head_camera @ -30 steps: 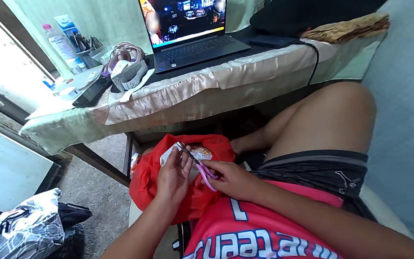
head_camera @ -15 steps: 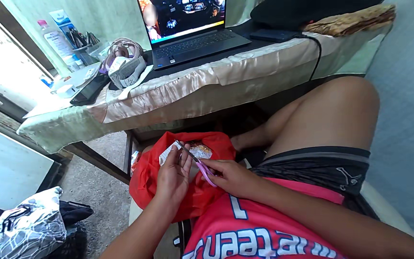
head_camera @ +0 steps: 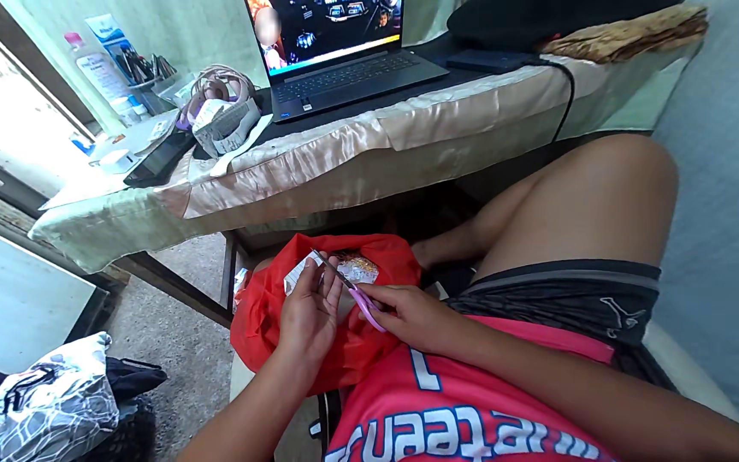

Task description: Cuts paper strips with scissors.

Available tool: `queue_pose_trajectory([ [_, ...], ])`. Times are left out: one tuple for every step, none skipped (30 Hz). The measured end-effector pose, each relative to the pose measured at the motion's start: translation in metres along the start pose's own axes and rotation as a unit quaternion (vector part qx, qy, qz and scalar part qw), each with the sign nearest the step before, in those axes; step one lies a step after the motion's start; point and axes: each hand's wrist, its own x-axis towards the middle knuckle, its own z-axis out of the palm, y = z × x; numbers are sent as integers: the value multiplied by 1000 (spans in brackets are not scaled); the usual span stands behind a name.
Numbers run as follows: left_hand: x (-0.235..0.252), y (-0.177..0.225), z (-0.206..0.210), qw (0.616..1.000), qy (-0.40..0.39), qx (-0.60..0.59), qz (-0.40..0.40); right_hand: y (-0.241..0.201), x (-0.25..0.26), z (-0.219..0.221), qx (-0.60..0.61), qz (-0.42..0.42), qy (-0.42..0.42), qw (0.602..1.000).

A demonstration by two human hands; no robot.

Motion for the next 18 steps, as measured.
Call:
queue_pose_trajectory([
  [0,0,1,1000,2,0,0,0,0,0,0,2,3,1000],
  [0,0,1,1000,3,-1,0,1,0,1,2,3,3,1000],
  [0,0,1,1000,3,-2,-1,1,0,1,5,1,4,1000],
  [0,0,0,1000,2,-5,-1,0,0,1,7,-4,5,1000],
  [0,0,0,1000,0,-6,-2,0,-1,1,10,-8,7,1000],
  [0,-1,-1,1000,-2,-5,-4,-1,-1,1,10,-8,6,1000],
  [0,-1,-1,1000,-3,-6,-5,-2,-2,1,7,-7,5,1000],
  [0,-1,-1,1000,-3,-6,-6,-2,-2,1,1,-5,5,1000],
  [0,-1,-1,1000,-2,-6,-7,-2,-1,1,-5,-3,6,1000],
  [0,-1,0,1000,0,-6,-6,-1,-1,1,-11,-3,7,1000],
  [0,0,0,1000,2,-5,-5,0,-1,2,-15,-3,10,1000],
  [-1,0,0,1000,6,-4,-4,1,0,2,-18,-3,13,1000],
  [-1,0,1,1000,10,-3,-5,2,1,2,-16,-3,14,1000],
  [-1,0,1,1000,13,-5,-7,2,1,2,-14,-2,12,1000],
  [-1,0,2,1000,16,-6,-9,2,0,2,-11,-2,10,1000],
  [-1,0,2,1000,16,-9,-12,1,0,2,-6,-5,9,1000],
  [-1,0,1,1000,15,-11,-14,0,0,1,-4,-6,7,1000],
  [-1,0,1,1000,13,-13,-14,-1,-1,1,-5,-7,7,1000],
])
